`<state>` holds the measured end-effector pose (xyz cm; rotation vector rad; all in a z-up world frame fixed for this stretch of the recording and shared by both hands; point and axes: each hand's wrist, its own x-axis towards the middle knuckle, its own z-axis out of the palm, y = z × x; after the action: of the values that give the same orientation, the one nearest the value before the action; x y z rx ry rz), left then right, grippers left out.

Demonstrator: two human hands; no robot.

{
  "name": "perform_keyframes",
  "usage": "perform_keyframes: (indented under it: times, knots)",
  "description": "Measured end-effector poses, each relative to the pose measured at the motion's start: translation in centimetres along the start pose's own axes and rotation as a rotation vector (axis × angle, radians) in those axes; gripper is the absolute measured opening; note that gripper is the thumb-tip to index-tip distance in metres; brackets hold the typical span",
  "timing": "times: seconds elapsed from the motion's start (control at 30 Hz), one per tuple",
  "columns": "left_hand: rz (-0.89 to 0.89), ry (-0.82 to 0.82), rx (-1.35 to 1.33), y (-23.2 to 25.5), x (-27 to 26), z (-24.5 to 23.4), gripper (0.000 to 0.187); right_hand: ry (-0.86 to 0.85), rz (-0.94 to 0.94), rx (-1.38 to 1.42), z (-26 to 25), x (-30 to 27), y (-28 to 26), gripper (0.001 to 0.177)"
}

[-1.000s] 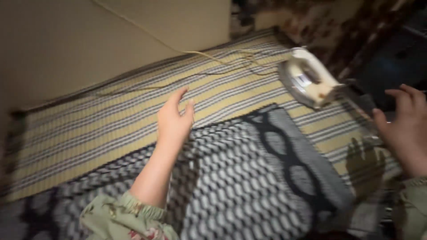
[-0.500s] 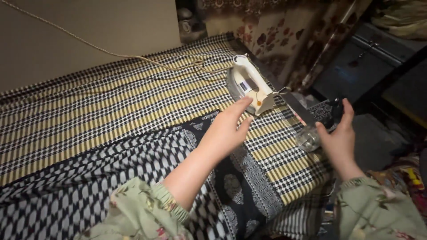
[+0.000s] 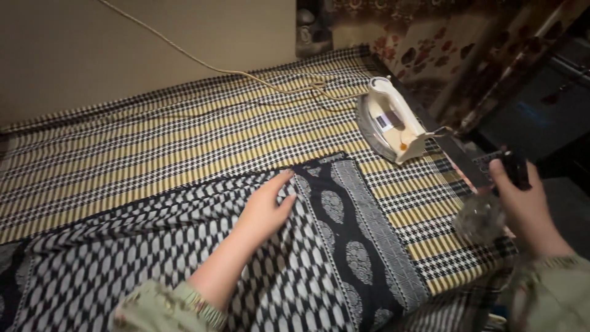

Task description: Ironing a patterned cloth on an ironing board using an iron and a spray bottle.

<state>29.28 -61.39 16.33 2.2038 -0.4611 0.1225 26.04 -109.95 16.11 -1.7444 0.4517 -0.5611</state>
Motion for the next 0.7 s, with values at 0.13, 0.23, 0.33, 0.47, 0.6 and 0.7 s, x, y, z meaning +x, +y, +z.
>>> perform_keyframes:
  times: [0.13, 0.23, 0.33, 0.47, 0.6, 0.7]
  knots:
    - [-0.238, -0.058, 0.115, -7.3, -5.9, -1.1, 0.053, -0.302, 0.169, -0.184, 0.8, -4.9, -3.3, 0.026]
    - [-0.335, -0.103, 0.326, -9.4, -10.4, -2.7, 0.059, -0.472, 0.520, -0.124, 1.3, -10.2, -0.4, 0.035]
    - [-0.416, -0.091, 0.525, -11.1, -14.7, -4.4, 0.062, -0.634, 0.652, -0.080, 3.7, -15.9, 1.9, 0.038]
    - [-0.418, -0.037, 0.696, -12.2, -18.8, -7.8, 0.071, -0.647, 0.685, -0.071, 9.2, -22.7, 0.7, 0.045]
    - [-0.460, -0.025, 0.730, -15.1, -22.6, -11.6, 0.074, -0.473, 0.672, -0.115, 12.8, -25.5, -2.2, 0.053]
    - [-0.430, 0.025, 0.778, -17.1, -25.2, -14.7, 0.074, -0.389, 0.675, -0.123, 16.9, -27.1, -7.4, 0.053]
